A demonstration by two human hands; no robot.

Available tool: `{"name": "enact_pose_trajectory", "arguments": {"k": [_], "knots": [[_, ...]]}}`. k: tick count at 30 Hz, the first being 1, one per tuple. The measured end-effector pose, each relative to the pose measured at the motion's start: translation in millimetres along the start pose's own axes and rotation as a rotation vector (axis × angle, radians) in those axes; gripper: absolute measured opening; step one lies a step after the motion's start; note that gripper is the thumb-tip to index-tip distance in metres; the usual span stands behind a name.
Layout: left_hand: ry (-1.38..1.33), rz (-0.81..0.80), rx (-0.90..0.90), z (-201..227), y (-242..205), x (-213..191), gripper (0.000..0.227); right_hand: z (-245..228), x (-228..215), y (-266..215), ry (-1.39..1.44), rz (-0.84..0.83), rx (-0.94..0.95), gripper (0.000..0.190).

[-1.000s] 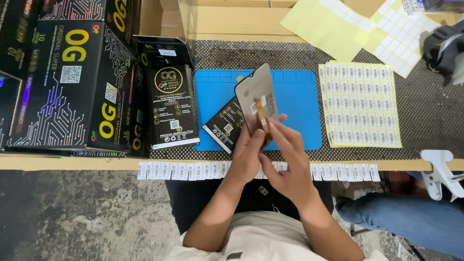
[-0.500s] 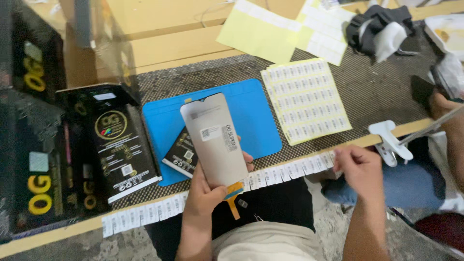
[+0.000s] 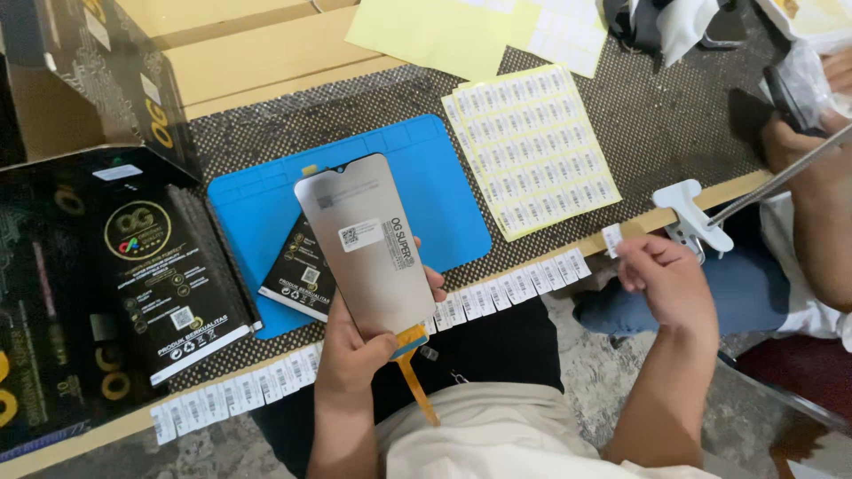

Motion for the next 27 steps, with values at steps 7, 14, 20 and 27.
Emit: {"name": "enact_pose_trajectory", "arguments": {"k": [7, 14, 20, 27], "knots": [[-0.064, -0.002, -0.005, -23, -3, 0, 0.075, -71, 93, -32, -0.021, -0.351, -0.487, 0.013], [0.018, -0.042, 0.171, -40, -7, 0, 0.09, -119, 207, -53, -0.289, -0.468, -1.005, 0.025], [0.161, -0.068, 0.18, -40, -10, -3, 0.092, -138, 233, -57, -0.29, -0.441, -0.973, 0.027], [0.216, -0.078, 0.174, -47, -14, -2, 0.097, -139, 232, -50, -0.291, -0.5, -0.996, 0.027]]}}
Point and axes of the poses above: each hand's wrist, its own y-axis towards the middle knuckle, its own x-axis out of the palm, z = x × y, the point moved 2 cm from there along y, towards the middle knuckle, and after that the axes turned 10 degrees about y, right-handed, at the moved point
